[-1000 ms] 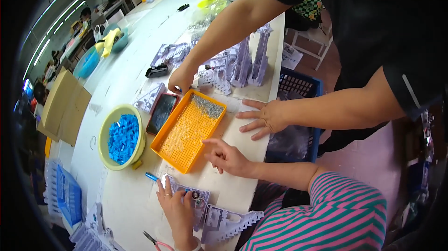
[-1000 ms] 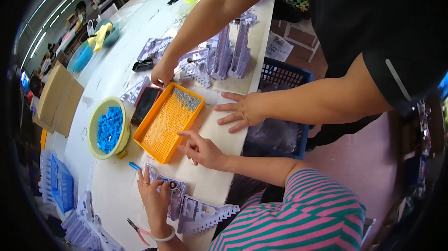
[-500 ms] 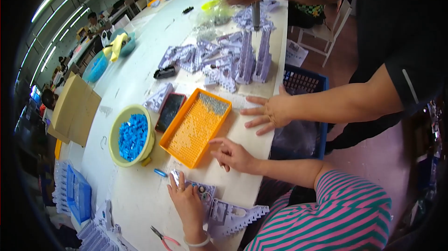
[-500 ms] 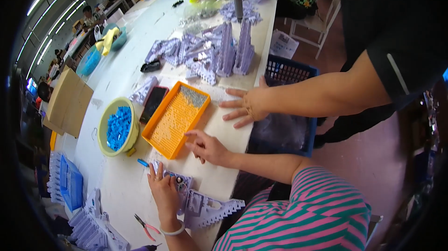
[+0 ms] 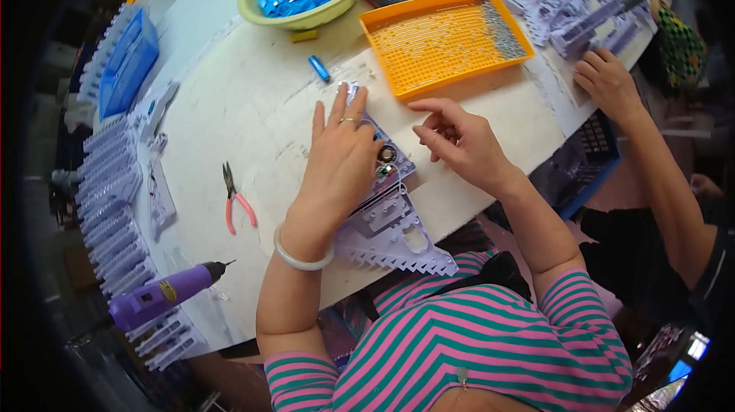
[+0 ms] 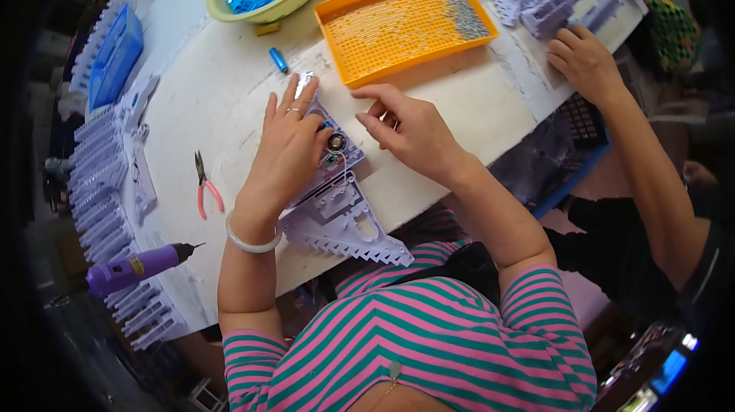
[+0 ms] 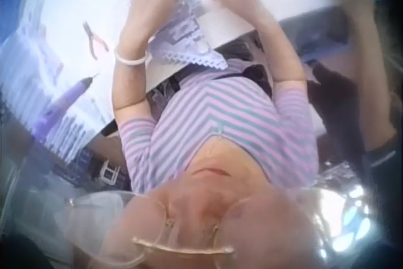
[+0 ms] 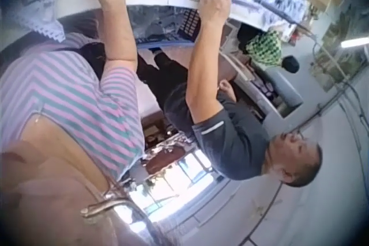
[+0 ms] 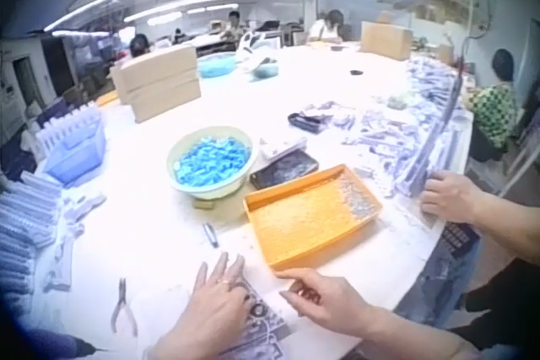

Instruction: The person assembles a plastic toy gun by fitting internal circuits, toy gun shells, and batteries into plastic components, then seals the assembly with a hot glue gun.

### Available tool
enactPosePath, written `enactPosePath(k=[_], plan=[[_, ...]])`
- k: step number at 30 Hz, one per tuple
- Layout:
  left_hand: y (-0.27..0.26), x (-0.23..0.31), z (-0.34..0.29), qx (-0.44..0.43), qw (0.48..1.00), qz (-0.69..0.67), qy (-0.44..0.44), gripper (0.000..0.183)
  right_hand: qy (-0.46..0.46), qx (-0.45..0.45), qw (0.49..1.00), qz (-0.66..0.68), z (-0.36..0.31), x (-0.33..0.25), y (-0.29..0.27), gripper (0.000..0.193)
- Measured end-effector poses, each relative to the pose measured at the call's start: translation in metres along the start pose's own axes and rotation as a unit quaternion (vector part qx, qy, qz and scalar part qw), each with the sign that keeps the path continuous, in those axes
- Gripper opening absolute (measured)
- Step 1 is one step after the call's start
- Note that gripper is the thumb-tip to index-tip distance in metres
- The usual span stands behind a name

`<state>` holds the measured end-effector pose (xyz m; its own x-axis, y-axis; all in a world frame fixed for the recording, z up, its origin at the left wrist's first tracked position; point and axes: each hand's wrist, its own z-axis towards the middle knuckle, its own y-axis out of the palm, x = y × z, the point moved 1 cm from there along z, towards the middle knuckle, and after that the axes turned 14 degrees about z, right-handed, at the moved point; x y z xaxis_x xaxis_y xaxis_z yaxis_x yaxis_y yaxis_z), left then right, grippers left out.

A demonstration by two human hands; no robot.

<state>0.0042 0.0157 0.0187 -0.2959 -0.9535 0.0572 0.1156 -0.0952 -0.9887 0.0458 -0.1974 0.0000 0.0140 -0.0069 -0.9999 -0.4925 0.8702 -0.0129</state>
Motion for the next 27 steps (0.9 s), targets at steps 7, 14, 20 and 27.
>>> enactPosePath(k=[7,14,20,27], plan=[[-0.017,-0.018,-0.014,0.02,0.997,-0.069,-0.037,0.035,-0.222,-0.105,0.948,-0.204,0.033,-0.007,0.022,0.019],[-0.038,-0.026,-0.073,0.049,0.988,-0.081,-0.123,0.04,-0.258,-0.206,0.895,-0.301,0.052,-0.007,0.03,0.01],[-0.045,-0.018,-0.125,0.039,0.972,-0.128,-0.191,0.04,-0.202,-0.236,0.885,-0.347,0.054,-0.011,0.037,0.009],[-0.028,-0.002,-0.146,0.024,0.971,-0.144,-0.187,0.046,-0.177,-0.21,0.887,-0.37,0.046,-0.006,0.041,0.018]])
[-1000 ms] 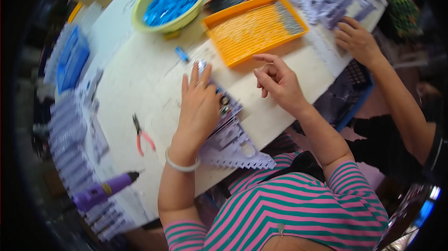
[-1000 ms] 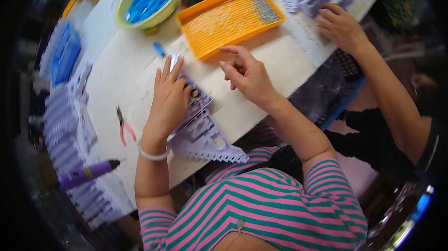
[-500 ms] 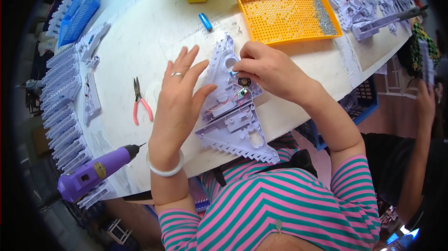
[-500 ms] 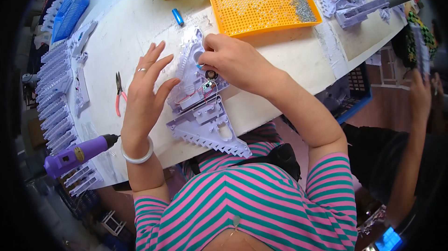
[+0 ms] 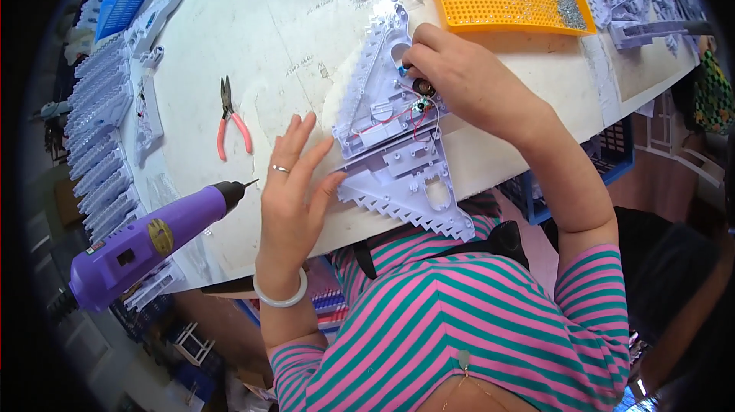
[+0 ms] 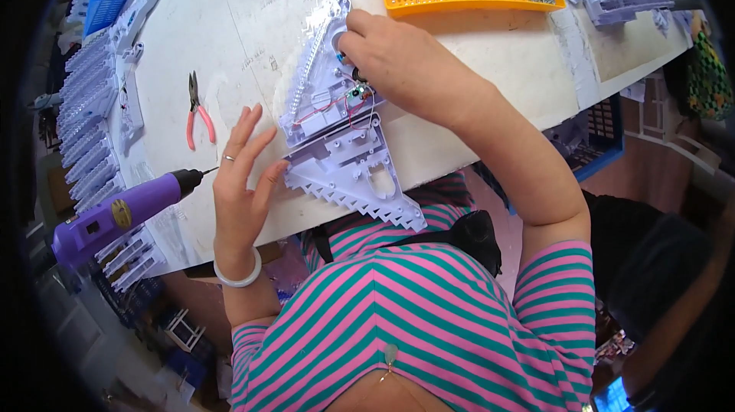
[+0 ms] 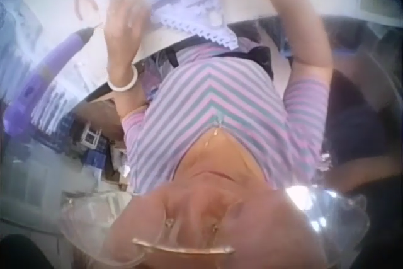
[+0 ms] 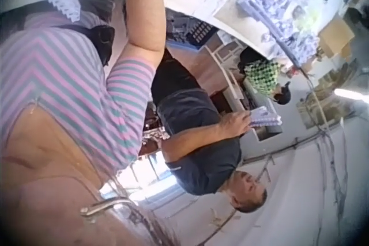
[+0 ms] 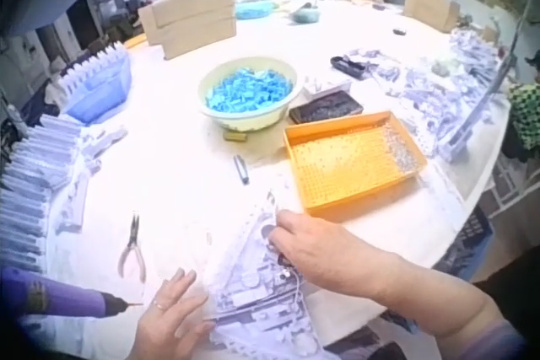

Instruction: The person assembles a plastic toy gun by fitting internal circuits, toy gun shells, and batteries into plastic components, then seals the assembly with a hot glue gun.

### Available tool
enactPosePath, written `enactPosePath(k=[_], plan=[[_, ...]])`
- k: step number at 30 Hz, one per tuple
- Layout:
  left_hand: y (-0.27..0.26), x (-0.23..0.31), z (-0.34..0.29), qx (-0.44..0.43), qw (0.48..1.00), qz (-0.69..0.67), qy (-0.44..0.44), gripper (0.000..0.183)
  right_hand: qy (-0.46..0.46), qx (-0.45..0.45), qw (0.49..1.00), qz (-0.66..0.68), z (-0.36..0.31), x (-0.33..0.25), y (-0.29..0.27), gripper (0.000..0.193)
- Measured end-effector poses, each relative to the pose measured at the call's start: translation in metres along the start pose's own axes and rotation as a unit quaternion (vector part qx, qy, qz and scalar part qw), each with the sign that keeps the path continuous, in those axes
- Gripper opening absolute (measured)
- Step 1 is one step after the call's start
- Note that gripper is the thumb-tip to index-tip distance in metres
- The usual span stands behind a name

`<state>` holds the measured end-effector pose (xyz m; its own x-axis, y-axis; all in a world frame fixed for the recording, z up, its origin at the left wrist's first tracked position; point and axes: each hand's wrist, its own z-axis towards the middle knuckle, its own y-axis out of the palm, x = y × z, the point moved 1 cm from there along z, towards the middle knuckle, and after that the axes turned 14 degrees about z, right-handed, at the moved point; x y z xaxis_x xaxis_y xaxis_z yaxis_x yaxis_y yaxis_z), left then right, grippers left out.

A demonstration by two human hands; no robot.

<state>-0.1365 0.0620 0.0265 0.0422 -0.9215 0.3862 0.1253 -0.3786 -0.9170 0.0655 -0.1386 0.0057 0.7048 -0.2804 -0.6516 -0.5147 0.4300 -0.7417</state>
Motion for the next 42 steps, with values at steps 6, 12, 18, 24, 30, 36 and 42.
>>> enactPosePath(k=[6,12,18,24,30,36,42], plan=[[0.006,-0.002,-0.01,0.034,0.999,-0.023,-0.011,0.043,0.006,0.095,0.994,0.051,-0.022,-0.011,-0.012,0.028],[0.008,0.0,-0.005,0.097,0.994,-0.046,-0.016,0.036,-0.006,0.097,0.99,0.104,-0.052,-0.009,-0.015,0.023],[0.021,0.014,0.025,0.129,0.99,-0.047,0.021,0.025,-0.05,0.083,0.991,0.093,-0.035,-0.019,-0.012,0.021],[0.03,0.024,0.037,0.122,0.989,-0.032,0.072,0.022,-0.064,0.057,0.993,0.081,-0.027,-0.018,-0.008,0.018],[0.032,0.03,0.046,0.107,0.989,-0.022,0.099,0.021,-0.079,0.022,0.997,0.006,-0.019,-0.024,-0.009,0.017],[0.033,0.029,0.052,0.12,0.987,-0.022,0.104,0.02,-0.079,-0.001,0.996,-0.049,-0.014,-0.029,-0.006,0.011],[0.034,0.024,0.052,0.126,0.985,-0.032,0.116,0.018,-0.063,-0.046,0.996,-0.05,-0.023,-0.04,-0.01,0.016]])
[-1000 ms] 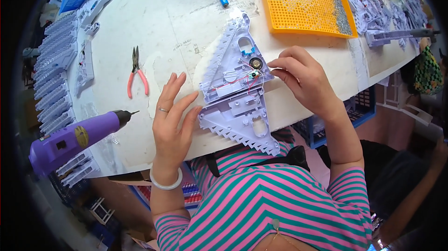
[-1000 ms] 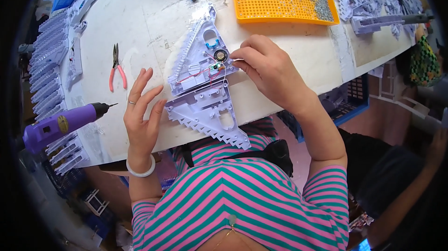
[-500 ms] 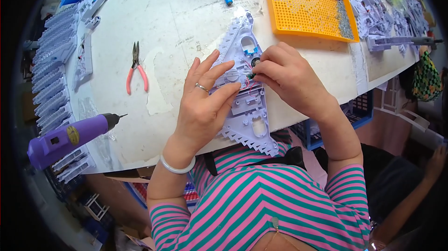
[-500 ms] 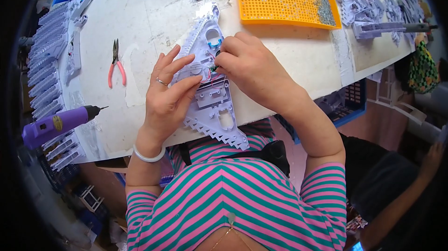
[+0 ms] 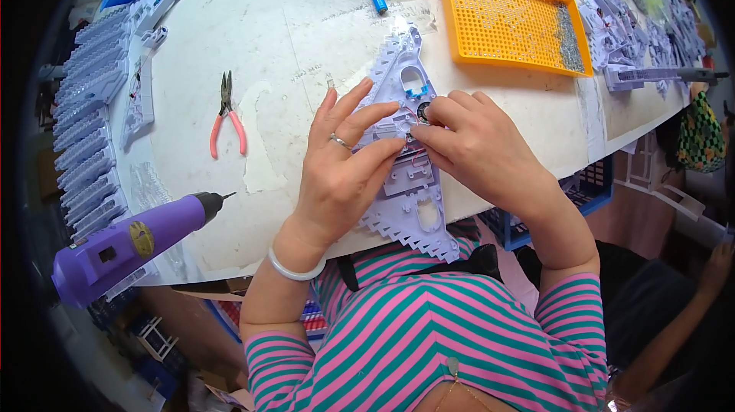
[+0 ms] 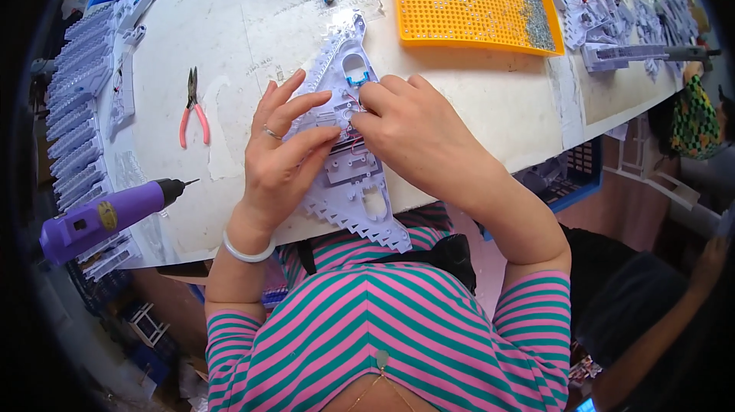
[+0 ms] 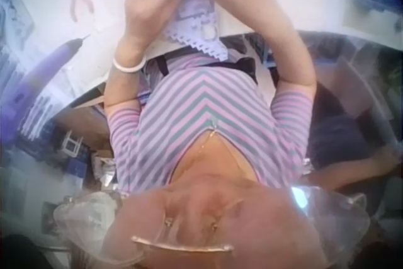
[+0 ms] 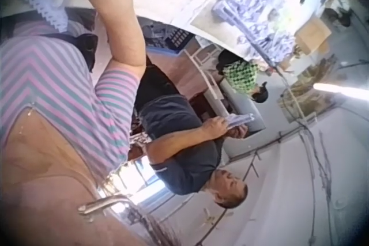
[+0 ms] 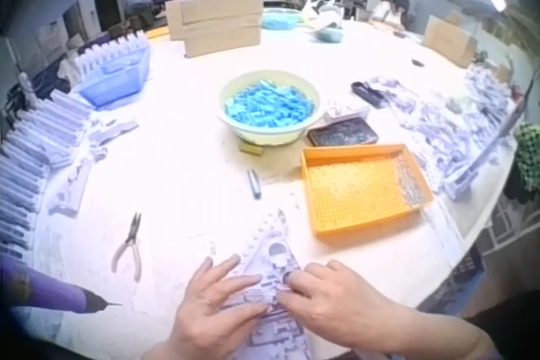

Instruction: The person assembles a plastic toy gun by fitting internal circuits, toy gun shells, and batteries into plastic components, then seals the assembly with a hot glue gun.

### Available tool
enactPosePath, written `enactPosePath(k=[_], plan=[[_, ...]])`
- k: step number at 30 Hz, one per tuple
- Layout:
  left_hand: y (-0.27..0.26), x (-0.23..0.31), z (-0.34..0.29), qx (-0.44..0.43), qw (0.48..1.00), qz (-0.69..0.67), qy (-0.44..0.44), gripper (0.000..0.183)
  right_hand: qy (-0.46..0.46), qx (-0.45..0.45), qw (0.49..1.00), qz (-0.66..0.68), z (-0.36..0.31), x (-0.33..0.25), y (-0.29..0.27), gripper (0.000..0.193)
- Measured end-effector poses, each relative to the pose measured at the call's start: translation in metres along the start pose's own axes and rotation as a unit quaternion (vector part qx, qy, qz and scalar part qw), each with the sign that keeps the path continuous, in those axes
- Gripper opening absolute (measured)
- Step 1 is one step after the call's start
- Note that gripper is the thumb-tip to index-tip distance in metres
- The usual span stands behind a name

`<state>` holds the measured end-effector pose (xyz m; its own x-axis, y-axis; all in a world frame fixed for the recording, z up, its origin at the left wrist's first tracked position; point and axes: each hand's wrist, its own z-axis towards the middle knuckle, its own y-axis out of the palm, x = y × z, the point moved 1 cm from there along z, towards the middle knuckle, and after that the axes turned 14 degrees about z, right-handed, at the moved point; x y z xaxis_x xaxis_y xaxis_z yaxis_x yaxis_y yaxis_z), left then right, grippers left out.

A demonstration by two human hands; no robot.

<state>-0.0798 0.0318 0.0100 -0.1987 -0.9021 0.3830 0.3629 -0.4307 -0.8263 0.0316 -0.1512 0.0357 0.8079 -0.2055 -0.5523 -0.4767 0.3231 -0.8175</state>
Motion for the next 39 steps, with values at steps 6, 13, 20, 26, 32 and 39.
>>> enactPosePath(k=[6,13,20,26,32,39], plan=[[-0.006,0.009,0.013,-0.042,0.999,0.007,0.014,0.015,0.036,0.004,0.998,0.054,-0.011,0.008,0.002,0.031],[-0.004,-0.015,0.045,-0.024,0.998,0.052,0.037,0.009,0.01,0.021,1.0,0.019,-0.012,0.008,0.004,0.027],[-0.002,-0.013,0.049,-0.079,0.989,0.106,0.06,0.006,0.022,0.026,0.999,0.014,-0.014,0.007,0.006,0.033],[0.001,-0.018,0.048,-0.077,0.993,0.073,0.049,0.007,-0.06,0.028,0.998,-0.015,-0.015,0.015,0.01,0.03],[-0.001,-0.023,0.053,-0.103,0.992,0.056,0.044,0.013,-0.063,0.02,0.997,-0.031,-0.008,0.012,0.009,0.025],[0.003,-0.029,0.059,-0.116,0.992,0.028,0.043,0.012,-0.051,-0.01,0.998,-0.039,-0.003,0.012,0.012,0.024]])
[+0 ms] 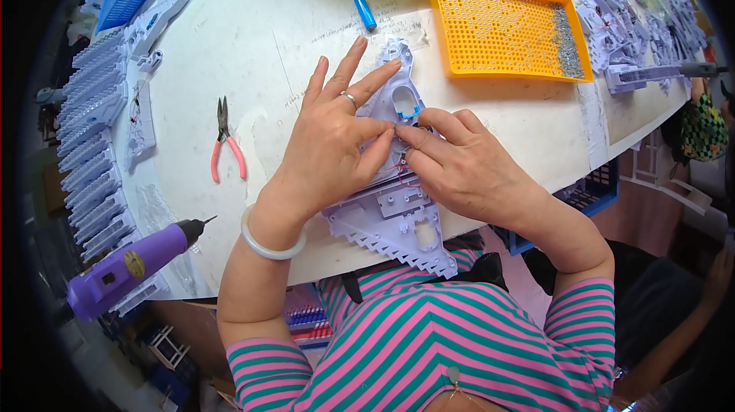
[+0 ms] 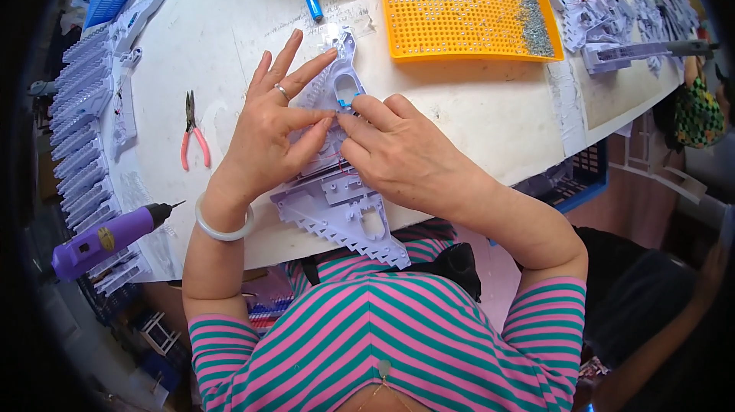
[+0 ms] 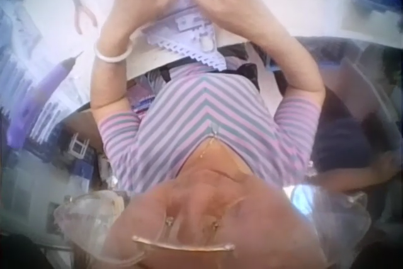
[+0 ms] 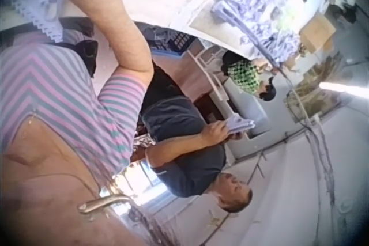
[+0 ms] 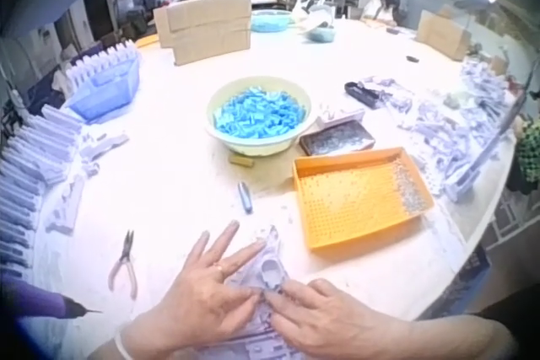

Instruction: The person assembles a plastic toy gun by fitting internal circuits, toy gun shells, and batteries into plastic components, then seals the assembly with a hot glue gun.

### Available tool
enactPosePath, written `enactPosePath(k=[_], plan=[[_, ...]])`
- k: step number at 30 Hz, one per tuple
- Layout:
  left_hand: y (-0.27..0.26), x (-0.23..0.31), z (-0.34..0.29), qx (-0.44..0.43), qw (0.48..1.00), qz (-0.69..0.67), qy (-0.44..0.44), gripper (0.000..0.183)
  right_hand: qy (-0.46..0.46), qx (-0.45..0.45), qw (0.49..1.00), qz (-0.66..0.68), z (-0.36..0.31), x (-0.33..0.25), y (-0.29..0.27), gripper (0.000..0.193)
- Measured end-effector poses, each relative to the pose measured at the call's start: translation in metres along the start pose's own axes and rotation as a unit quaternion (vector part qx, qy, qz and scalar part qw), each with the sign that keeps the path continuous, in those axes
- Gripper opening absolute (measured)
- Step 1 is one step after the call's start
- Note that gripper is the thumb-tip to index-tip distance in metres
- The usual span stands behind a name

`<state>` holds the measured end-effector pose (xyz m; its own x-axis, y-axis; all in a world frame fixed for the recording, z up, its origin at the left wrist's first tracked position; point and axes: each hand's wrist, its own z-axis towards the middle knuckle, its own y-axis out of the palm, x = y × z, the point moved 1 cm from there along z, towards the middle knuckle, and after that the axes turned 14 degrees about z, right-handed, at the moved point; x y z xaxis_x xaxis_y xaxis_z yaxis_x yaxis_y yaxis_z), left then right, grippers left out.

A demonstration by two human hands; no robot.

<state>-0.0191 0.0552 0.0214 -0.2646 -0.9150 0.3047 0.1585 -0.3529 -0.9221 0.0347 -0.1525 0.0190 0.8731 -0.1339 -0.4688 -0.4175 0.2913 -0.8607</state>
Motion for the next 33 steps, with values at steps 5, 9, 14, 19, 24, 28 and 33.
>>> enactPosePath(k=[5,9,14,19,24,28,33], plan=[[0.003,-0.003,0.003,-0.014,1.0,-0.026,0.001,0.012,0.0,0.028,0.999,0.02,0.0,0.004,0.004,0.023],[0.004,-0.002,0.002,-0.019,1.0,-0.009,0.003,0.011,0.006,0.041,0.998,0.038,0.0,0.004,0.006,0.023],[0.007,-0.002,0.001,0.007,1.0,-0.001,0.006,0.01,0.003,0.053,0.998,0.02,-0.002,0.003,0.008,0.018],[0.004,0.0,0.0,-0.01,1.0,0.007,0.007,0.009,-0.01,0.068,0.998,-0.003,-0.006,-0.001,0.007,0.029],[0.007,-0.002,-0.002,-0.008,1.0,0.007,0.005,0.008,-0.02,0.062,0.998,0.023,0.001,0.004,0.005,0.031],[0.014,-0.002,-0.003,0.031,1.0,-0.006,0.001,0.01,-0.018,0.054,0.998,0.036,0.004,0.006,0.005,0.03],[0.017,-0.002,-0.004,0.049,0.999,-0.002,0.002,0.01,-0.026,0.07,0.997,0.02,0.006,0.006,0.007,0.025]])
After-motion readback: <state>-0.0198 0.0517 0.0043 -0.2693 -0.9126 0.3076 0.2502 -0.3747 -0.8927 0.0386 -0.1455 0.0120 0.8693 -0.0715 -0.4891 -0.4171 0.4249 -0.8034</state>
